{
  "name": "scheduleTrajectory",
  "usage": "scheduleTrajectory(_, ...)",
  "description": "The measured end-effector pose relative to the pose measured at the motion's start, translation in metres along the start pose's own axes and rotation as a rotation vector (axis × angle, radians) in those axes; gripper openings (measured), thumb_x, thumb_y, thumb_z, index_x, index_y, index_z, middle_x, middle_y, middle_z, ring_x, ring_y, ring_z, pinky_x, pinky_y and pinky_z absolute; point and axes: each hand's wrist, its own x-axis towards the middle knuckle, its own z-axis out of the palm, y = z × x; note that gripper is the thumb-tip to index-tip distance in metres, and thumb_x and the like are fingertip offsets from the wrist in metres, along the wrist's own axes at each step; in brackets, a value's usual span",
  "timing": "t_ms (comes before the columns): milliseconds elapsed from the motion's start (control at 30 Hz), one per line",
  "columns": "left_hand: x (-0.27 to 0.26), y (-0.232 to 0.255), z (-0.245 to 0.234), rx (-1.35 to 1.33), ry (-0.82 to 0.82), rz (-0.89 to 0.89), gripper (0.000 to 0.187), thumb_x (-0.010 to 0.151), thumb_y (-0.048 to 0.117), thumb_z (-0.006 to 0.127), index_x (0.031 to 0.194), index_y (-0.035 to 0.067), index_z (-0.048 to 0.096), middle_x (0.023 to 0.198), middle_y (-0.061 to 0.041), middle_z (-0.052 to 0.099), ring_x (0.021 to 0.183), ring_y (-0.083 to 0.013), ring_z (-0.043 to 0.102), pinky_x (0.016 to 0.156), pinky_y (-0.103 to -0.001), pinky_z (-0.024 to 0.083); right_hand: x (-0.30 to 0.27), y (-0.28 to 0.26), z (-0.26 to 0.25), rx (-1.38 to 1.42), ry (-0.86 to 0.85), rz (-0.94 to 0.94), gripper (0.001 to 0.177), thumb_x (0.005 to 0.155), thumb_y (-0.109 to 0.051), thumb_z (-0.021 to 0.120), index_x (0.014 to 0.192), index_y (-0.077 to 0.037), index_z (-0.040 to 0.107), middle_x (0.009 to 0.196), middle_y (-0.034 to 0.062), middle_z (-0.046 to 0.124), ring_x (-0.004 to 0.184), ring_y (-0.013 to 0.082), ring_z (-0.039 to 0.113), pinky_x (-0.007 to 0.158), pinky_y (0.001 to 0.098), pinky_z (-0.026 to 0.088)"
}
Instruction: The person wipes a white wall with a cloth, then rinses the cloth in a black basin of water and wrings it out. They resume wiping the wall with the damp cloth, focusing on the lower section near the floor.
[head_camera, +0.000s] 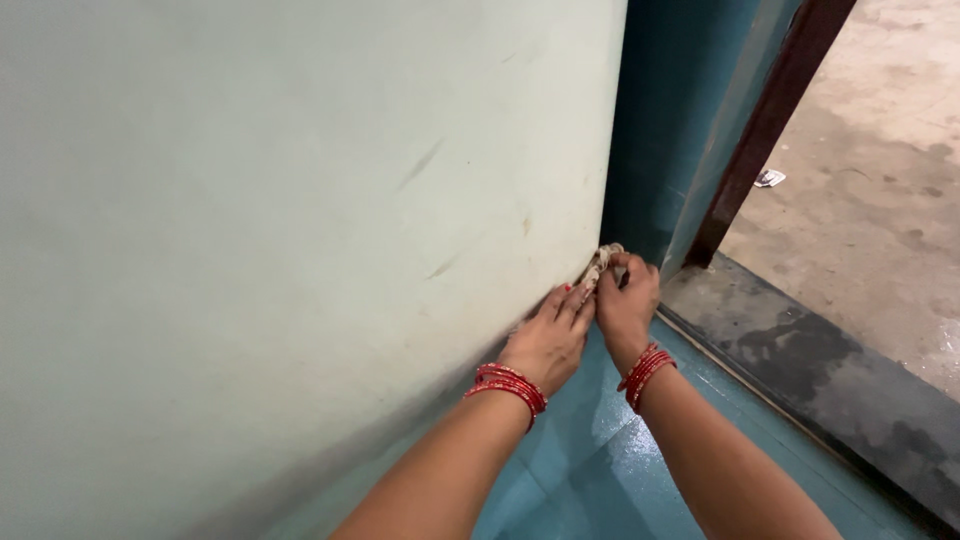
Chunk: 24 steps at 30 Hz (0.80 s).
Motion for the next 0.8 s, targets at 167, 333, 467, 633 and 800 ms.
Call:
scheduleTrajectory(167,0.0,0.012,0.001,0.011,-0.214,0.069,0.052,0.099,0.027,0.046,0.145,0.001,0.051,0.166,-0.019,0.022,0.153,-0.0382,0.017,0.122,-0.052,0.012,-0.008,0.029,0.011,-0.049,-0.035,0.035,0.022,0.088,-0.013,0.068,0.108,-0.004,0.075,0.113,0.0227,0.064,0.1,0.0375,0.065,0.092,0.0448,0.051)
scheduleTrajectory(333,-0.016,0.021,0.001,-0.008,-0.239,0.084,0.051,0.1,0.027,0.049,0.143,0.0,0.054,0.166,-0.022,0.023,0.153,-0.04,0.017,0.12,-0.054,0.014,-0.03,0.027,0.007,-0.056,-0.173,0.135,0.027,0.095,-0.017,0.062,0.114,-0.003,0.075,0.107,0.0239,0.07,0.095,0.0342,0.067,0.088,0.0429,0.054)
scheduleTrajectory(467,-0.041,0.025,0.0,-0.056,-0.269,0.114,0.051,0.099,0.027,0.049,0.143,0.0,0.055,0.165,-0.02,0.026,0.154,-0.0407,0.017,0.12,-0.056,0.014,-0.054,-0.004,-0.006,0.427,-0.415,0.615,0.036,0.1,-0.024,0.054,0.121,0.003,0.062,0.104,0.0246,0.068,0.083,0.0283,0.065,0.068,0.0411,0.055)
scheduleTrajectory(633,-0.07,0.013,-0.015,-0.086,-0.172,0.073,0.052,0.096,0.02,0.048,0.14,-0.007,0.054,0.161,-0.023,0.031,0.15,-0.0396,0.023,0.119,-0.052,0.019,-0.061,-0.047,-0.021,0.483,-0.465,0.717,0.04,0.092,-0.02,0.056,0.126,0.001,0.057,0.109,0.0156,0.068,0.089,0.0221,0.068,0.069,0.0369,0.06)
scheduleTrajectory(800,-0.087,-0.006,-0.042,-0.087,-0.007,-0.008,0.048,0.096,0.018,0.047,0.132,-0.011,0.058,0.153,-0.027,0.043,0.145,-0.039,0.034,0.118,-0.049,0.026,-0.065,-0.07,-0.026,0.54,-0.384,0.549,0.042,0.084,-0.006,0.063,0.125,0.003,0.059,0.105,0.0193,0.068,0.082,0.0225,0.067,0.066,0.0348,0.059)
